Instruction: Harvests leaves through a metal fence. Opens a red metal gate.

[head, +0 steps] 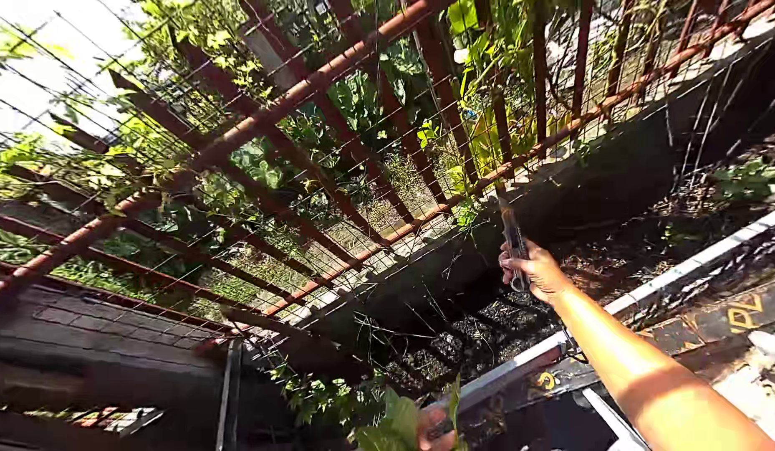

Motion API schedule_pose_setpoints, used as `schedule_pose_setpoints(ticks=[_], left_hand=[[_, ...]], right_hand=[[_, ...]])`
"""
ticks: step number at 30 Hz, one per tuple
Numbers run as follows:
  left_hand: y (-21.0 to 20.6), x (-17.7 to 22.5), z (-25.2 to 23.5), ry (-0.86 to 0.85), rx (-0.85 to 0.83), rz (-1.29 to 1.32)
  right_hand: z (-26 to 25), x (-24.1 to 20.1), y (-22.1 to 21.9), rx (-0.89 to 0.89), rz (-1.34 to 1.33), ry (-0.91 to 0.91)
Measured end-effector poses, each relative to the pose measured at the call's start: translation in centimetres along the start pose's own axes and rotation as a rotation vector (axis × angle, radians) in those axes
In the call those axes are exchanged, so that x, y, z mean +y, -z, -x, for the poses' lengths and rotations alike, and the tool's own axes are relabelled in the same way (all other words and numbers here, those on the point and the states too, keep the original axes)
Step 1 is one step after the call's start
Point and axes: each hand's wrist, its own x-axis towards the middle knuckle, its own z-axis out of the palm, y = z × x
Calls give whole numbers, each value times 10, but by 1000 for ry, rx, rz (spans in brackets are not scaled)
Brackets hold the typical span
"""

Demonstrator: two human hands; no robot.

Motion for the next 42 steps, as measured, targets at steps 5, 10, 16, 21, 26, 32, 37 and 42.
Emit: schedule_pose_setpoints(ticks=[5,10,16,21,26,32,37,42], left_hand=[[-2,3,44,-27,41,90],[5,2,89,24,120,147],[28,-19,147,142,88,36],[51,-40,200,226,-29,-89],[76,-62,259,285,-179,-266],[71,-69,309,371,-463,-319],[33,-70,343,445,-554,-411],[10,-109,370,485,-703,-380]], right_hand=[[92,-13,-51,-348,53,-97],[206,-4,-84,-353,23,-249],[360,48,-111,-194,53,-180],[472,77,-150,99,403,-60],[555,115,-182,400,470,-56],[644,138,-192,620,441,97],[691,124,-181,726,353,261],[744,122,-146,818,264,278]])
